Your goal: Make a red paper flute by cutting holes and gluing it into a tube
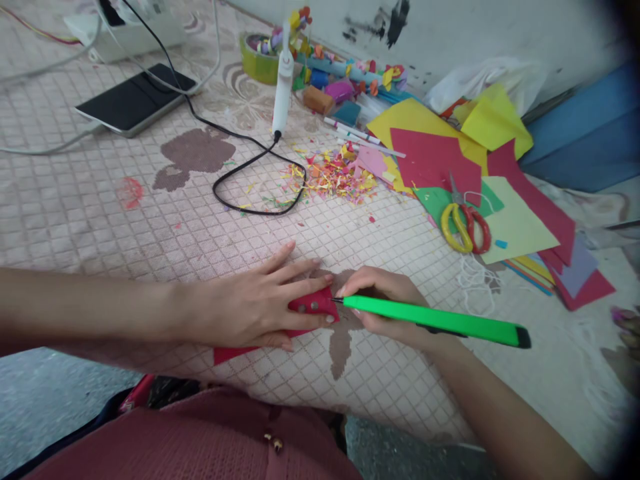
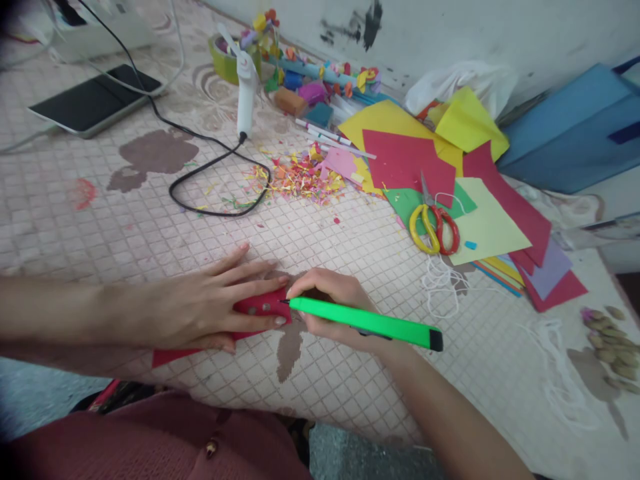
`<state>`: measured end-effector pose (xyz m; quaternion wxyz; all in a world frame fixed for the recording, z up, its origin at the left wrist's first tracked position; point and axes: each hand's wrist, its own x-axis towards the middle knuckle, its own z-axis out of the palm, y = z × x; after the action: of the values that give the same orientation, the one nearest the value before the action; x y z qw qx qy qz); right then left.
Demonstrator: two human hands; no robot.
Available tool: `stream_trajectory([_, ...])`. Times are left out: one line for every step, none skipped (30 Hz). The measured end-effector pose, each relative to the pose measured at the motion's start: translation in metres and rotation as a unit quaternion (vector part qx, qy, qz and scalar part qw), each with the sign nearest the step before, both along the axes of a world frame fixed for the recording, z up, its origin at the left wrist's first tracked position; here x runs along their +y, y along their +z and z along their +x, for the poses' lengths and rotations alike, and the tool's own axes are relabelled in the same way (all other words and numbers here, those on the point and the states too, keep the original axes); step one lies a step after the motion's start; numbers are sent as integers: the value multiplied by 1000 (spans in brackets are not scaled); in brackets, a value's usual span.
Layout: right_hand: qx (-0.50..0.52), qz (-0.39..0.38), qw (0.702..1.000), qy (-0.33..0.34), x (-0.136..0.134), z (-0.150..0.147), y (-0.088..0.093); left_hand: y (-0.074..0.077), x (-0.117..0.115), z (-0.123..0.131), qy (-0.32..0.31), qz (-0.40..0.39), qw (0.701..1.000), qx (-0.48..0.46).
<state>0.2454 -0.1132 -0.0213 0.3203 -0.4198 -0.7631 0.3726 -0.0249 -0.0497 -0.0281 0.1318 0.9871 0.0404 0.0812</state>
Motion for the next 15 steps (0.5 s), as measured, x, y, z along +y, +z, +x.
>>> stream_trajectory([1, 2, 1000, 1, 0, 1, -2, 1, 3, 0, -19, -7, 1000, 0])
stream_trajectory([0, 2, 1000, 4, 0, 2, -3, 3, 7, -1, -38, -12, 999, 6])
stream_trajectory([0, -1, 1000, 8, 0, 3, -4, 4, 11, -2, -50, -14, 999, 12])
stream_trajectory([1, -4, 1000, 13, 0, 3, -4, 5, 14, -3, -55, -12, 998, 19])
stream_trajectory([4, -7, 1000, 14, 0, 4, -3, 6, 17, -3, -54, -9, 998, 26])
stream_trajectory([6, -12, 1000, 15, 0, 3, -2, 7, 18, -4, -50, -5, 998, 32])
stream_trajectory([9, -15, 1000, 16, 1, 3, 0, 7, 19, -4, -45, -3, 998, 36])
stream_trajectory([10, -16, 1000, 15, 1, 2, 1, 7, 19, -4, -40, -4, 998, 39])
stream_trajectory([11, -16, 1000, 14, 1, 1, 3, 7, 18, -4, -35, -6, 999, 41])
stream_trajectory([9, -15, 1000, 13, 1, 0, 5, 7, 17, -4, -30, -8, 999, 41])
stream_trajectory([6, -10, 1000, 10, 1, -1, 7, 6, 16, -4, -28, -9, 999, 43])
stream_trajectory([2, -7, 1000, 9, 1, -2, 8, 6, 16, -4, -27, -8, 999, 44])
stream_trajectory([-2, -4, 1000, 6, 0, -3, 9, 6, 15, -4, -26, -4, 999, 47])
stream_trajectory([-5, -1, 1000, 3, 0, -3, 10, 5, 15, -4, -26, 1, 998, 49])
stream_trajectory([-7, 1, 1000, 0, 0, -4, 11, 5, 14, -4, -25, 6, 998, 50])
